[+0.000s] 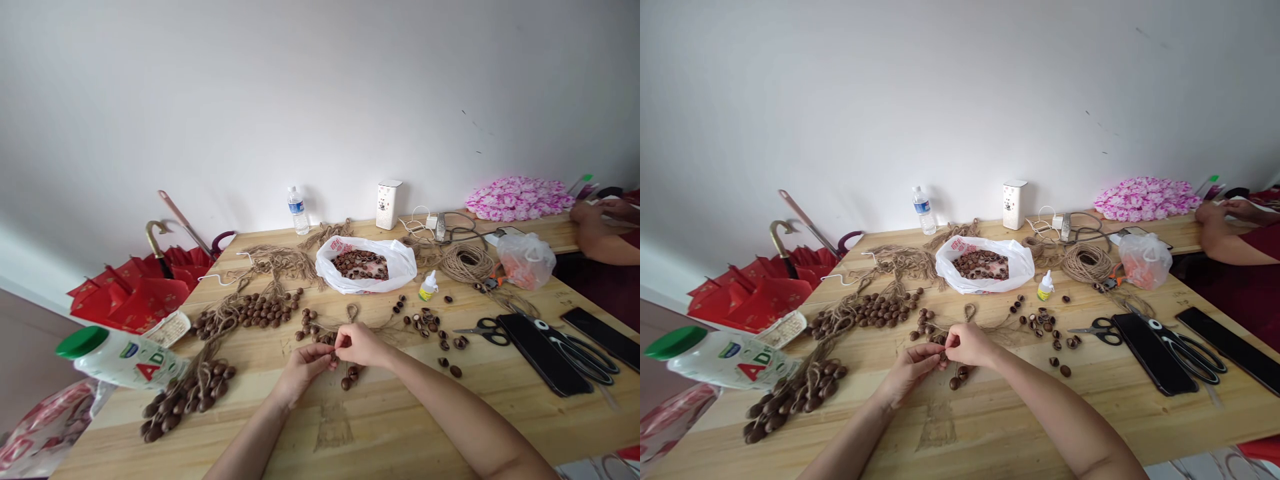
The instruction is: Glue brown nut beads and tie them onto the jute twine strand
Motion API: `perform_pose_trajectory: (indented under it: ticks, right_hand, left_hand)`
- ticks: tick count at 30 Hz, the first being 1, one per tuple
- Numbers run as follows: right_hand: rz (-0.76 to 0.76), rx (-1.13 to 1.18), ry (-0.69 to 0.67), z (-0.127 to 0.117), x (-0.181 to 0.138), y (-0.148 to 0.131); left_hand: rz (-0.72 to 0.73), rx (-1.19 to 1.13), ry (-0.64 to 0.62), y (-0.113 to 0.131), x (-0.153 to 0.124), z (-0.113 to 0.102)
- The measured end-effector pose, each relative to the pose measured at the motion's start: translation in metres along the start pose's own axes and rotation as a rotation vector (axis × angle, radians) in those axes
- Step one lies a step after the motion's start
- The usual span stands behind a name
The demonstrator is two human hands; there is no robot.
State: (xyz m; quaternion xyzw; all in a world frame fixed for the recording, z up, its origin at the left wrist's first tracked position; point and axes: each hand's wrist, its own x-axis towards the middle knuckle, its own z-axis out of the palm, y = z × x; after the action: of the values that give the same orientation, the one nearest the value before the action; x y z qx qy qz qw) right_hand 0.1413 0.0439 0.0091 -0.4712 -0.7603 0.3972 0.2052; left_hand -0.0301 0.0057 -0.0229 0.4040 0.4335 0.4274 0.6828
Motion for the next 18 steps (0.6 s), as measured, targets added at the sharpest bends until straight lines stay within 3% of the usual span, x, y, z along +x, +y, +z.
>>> perform_pose_trajectory:
  ticks: [18]
  right_hand:
    - [-0.011,0.009,0.005,0.0020,0.0003,0.0011]
  left_hand:
    - [0.003,-0.029,0.012,-0.0040,0.0026,-0.0016]
